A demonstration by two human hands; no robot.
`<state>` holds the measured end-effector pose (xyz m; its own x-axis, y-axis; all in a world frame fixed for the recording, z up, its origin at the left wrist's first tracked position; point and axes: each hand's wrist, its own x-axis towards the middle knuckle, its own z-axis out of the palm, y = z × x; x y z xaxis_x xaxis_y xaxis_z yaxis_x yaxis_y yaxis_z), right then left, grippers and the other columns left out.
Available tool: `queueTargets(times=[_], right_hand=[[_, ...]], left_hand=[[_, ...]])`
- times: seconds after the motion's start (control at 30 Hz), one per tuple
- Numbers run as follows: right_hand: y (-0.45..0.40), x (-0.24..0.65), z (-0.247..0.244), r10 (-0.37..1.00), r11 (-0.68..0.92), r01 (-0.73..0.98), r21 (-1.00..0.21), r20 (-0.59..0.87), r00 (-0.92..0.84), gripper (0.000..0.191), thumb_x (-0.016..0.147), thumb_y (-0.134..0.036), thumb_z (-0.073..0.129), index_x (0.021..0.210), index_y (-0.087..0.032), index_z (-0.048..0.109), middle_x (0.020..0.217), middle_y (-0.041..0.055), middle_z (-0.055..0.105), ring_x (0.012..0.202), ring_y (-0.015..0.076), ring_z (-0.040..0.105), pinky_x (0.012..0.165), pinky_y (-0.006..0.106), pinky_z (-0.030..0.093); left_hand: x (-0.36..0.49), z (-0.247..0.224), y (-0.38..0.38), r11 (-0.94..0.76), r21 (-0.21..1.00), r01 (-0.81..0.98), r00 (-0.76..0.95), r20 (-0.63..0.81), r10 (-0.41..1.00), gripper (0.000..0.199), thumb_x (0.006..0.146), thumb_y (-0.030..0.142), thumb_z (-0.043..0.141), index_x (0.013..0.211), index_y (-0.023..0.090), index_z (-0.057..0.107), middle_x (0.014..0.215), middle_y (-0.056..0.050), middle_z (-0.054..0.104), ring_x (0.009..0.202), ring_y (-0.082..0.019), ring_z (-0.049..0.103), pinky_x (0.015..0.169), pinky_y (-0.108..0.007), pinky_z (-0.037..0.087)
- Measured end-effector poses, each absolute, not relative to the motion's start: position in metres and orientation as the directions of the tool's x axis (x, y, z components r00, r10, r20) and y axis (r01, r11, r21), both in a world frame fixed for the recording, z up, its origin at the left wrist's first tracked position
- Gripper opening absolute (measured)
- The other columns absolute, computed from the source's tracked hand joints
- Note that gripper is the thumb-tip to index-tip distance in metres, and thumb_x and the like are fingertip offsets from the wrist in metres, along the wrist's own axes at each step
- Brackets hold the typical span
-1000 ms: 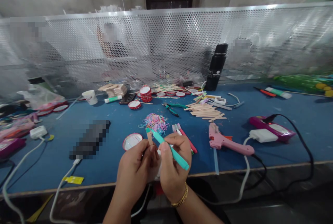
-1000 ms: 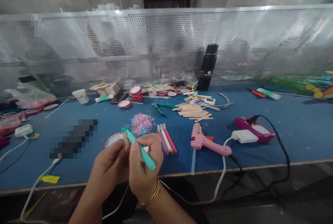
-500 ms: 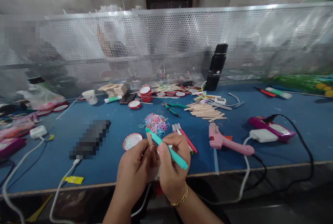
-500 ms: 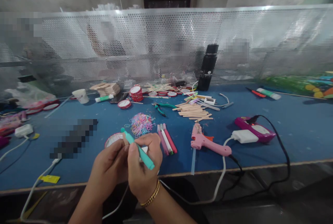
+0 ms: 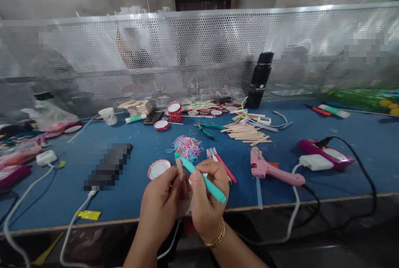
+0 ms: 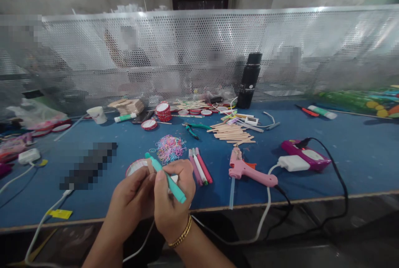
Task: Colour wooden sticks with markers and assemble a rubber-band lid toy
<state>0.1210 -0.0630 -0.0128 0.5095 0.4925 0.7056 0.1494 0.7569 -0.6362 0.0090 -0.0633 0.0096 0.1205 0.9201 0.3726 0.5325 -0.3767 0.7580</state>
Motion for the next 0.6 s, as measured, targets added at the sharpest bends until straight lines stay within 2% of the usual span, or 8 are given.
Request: queueTargets(times=[0.43, 0.6], right_hand=[[-0.0637, 0.1214, -0.0128, 0.493, 0.749, 0.158, -0.644, 0.7, 0.517, 0.009, 0.1, -0.017, 0.057, 0.095, -0.024, 0.058, 0.085, -0.0019, 0.059, 0.078, 0.0137, 0.059, 0.073, 0.029, 0.051], [-0.0632, 0.121, -0.0134, 0.494, 0.751, 0.168, -0.638, 0.713, 0.498, 0.006, 0.1, -0.018, 0.057, 0.096, -0.023, 0.059, 0.087, -0.0006, 0.059, 0.079, 0.0152, 0.06, 0.072, 0.031, 0.052]], left_hand=[[0.009, 0.0108, -0.0633, -0.379, 0.76, 0.528, 0.115, 0.379, 0.918, 0.037, 0.102, 0.043, 0.053, 0.072, 0.023, 0.056, 0.066, 0.004, 0.056, 0.061, -0.014, 0.05, 0.057, -0.026, 0.035], [0.0077, 0.0094, -0.0628, -0.377, 0.769, 0.517, 0.134, 0.362, 0.922, 0.033, 0.103, 0.043, 0.052, 0.078, 0.023, 0.06, 0.071, 0.003, 0.06, 0.065, -0.015, 0.053, 0.06, -0.026, 0.038]])
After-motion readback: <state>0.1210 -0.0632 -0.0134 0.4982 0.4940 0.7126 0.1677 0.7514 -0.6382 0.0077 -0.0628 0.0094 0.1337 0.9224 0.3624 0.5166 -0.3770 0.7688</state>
